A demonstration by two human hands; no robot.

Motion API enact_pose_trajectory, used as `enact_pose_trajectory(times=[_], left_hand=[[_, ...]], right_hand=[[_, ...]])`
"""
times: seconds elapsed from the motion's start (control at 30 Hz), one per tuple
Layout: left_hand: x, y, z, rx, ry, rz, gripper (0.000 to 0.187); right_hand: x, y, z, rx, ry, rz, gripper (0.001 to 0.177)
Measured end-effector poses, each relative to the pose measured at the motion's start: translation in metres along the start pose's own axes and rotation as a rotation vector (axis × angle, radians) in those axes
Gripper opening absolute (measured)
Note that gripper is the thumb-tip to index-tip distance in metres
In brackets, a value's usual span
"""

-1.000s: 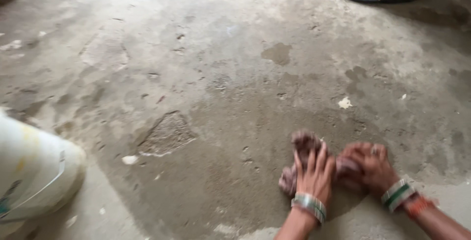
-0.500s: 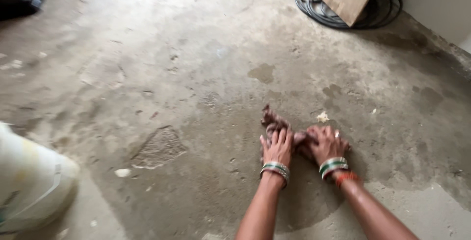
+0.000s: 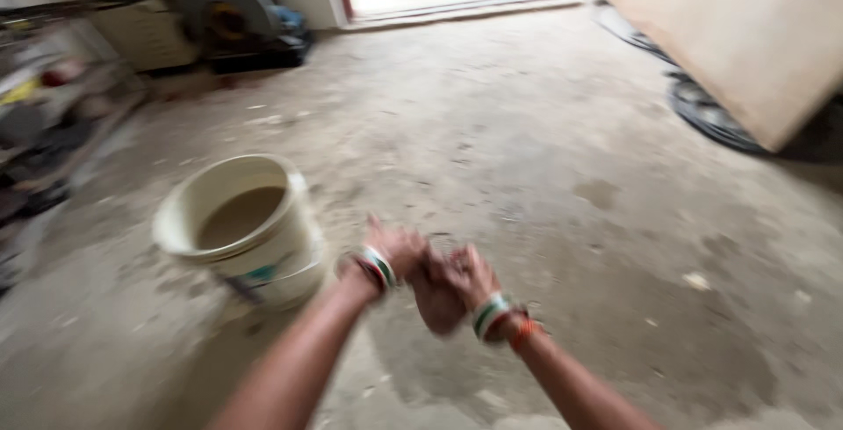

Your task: The person scrubs the concrete floor by hand with a wet cloth, repeatedly dipping and squeezing the cloth in a bucket of water.

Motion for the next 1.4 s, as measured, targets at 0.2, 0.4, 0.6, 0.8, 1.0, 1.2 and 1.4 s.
enact_pose_trajectory(times=[0.2, 0.4, 0.6, 0.8, 1.0, 1.2, 1.4], left_hand=[[0.203, 0.118, 0.031, -0.287, 0.210, 0.398, 0.045], [0.288, 0.128, -0.074, -0.491, 0.733, 0.846, 0.030], [0.275, 0.135, -0.232, -0.218, 0.999, 0.783, 0.051], [0.274, 0.097, -0.267, 0.139, 0.816, 0.378, 0.048], [0.251, 0.069, -0.289, 0.309, 0.925, 0.484, 0.041], [0.246, 0.062, -0.336, 0.057, 0.571, 0.213, 0.027], [0.282, 0.046, -0.333, -0.098, 0.947, 0.549, 0.093]], right_hand=[[0.208, -0.095, -0.123, 0.235, -0.322, -0.030, 0.040], [0.241, -0.165, -0.251, 0.320, -0.022, 0.074, 0.044], [0.129, -0.186, -0.365, 0.372, 0.376, 0.013, 0.045], [0.086, -0.159, -0.394, 0.978, 0.959, 0.012, 0.125], [0.088, -0.141, -0.389, 1.118, 1.045, -0.322, 0.071], [0.099, -0.135, -0.401, 0.805, 0.862, -0.171, 0.057], [0.154, -0.126, -0.391, 0.431, 0.688, -0.013, 0.046]])
Point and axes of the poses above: each hand's wrist, its own y-axis away from the middle knuckle, its own z-axis out of the back of the hand, x = y × z, the point moved 1 cm from there along -y, towards the middle knuckle, and after that the axes turned 15 degrees about -y, right-handed, at the moved point
